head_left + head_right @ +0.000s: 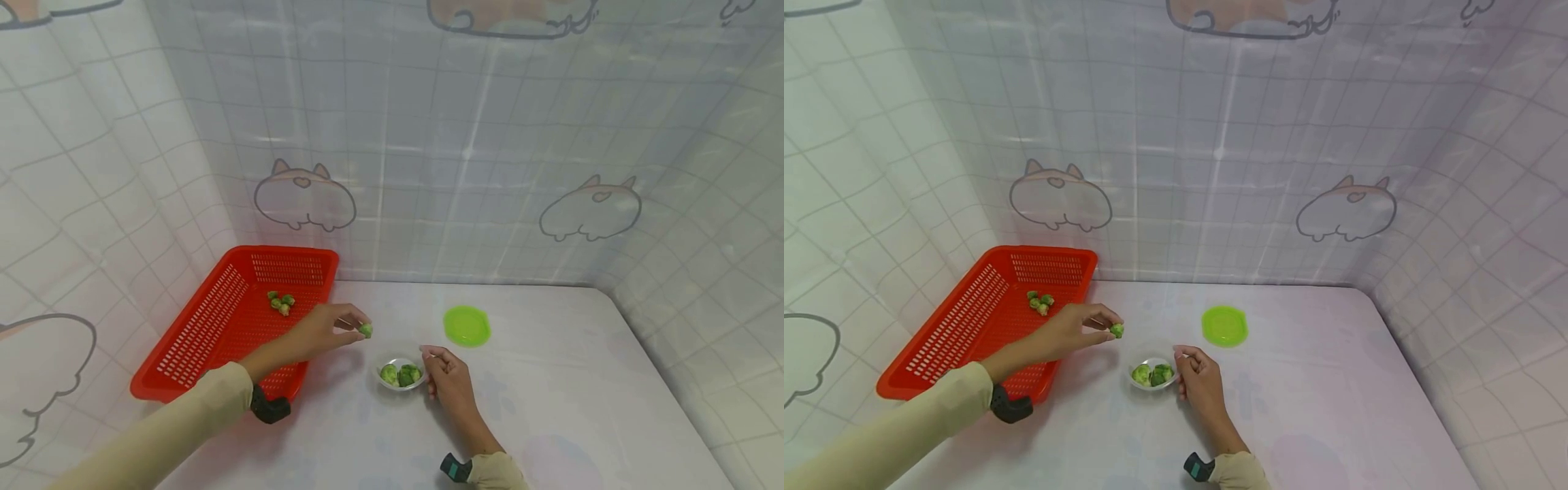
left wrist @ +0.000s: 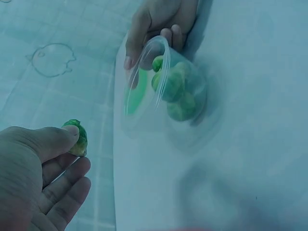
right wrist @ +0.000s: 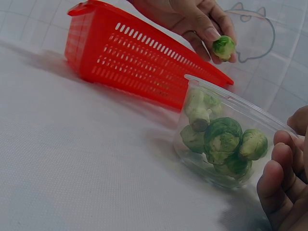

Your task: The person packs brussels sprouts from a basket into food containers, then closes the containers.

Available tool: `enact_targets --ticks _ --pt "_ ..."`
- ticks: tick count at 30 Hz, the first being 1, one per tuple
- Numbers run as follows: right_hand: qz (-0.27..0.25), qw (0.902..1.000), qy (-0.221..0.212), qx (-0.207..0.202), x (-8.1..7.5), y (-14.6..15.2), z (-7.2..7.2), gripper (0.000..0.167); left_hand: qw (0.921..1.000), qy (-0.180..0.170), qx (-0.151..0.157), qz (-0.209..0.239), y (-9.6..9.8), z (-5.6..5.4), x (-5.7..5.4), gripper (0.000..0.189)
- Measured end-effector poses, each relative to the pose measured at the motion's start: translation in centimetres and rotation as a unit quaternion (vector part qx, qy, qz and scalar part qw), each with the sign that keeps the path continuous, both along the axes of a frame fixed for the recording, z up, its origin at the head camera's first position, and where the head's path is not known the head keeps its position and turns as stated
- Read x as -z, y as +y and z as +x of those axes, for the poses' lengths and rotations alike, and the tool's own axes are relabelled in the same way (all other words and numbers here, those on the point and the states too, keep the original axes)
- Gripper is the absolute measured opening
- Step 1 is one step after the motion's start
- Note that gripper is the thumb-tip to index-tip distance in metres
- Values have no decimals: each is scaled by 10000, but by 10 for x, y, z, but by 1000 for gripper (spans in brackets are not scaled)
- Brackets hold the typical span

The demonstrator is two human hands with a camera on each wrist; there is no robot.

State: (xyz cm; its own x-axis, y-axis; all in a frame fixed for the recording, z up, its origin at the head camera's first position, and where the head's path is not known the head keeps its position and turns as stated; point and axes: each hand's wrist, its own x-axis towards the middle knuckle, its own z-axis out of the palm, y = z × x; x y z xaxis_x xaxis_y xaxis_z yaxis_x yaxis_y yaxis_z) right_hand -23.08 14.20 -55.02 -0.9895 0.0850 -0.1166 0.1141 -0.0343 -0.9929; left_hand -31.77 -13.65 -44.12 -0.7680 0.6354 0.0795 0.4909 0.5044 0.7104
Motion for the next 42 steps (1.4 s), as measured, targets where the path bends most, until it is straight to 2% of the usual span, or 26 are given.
enact_targets --ticks 4,10,18,23,30,42 --pt "-27 10000 -14 11 1 0 0 39 9999 65 112 60 9 1 5 24" --pt "53 10000 -45 46 1 1 -1 40 9997 16 155 -186 23 5 13 26" --pt "18 10000 -3 40 1 1 0 40 9992 -93 375 74 43 9 15 25" --pt "4 10000 31 33 1 0 0 41 9989 -235 394 -125 56 11 16 25" --pt "28 10000 16 32 1 0 -1 40 9979 -159 598 -175 69 13 22 23" --pt "2 10000 -19 19 1 1 -1 34 9961 -201 590 -627 86 12 30 19"
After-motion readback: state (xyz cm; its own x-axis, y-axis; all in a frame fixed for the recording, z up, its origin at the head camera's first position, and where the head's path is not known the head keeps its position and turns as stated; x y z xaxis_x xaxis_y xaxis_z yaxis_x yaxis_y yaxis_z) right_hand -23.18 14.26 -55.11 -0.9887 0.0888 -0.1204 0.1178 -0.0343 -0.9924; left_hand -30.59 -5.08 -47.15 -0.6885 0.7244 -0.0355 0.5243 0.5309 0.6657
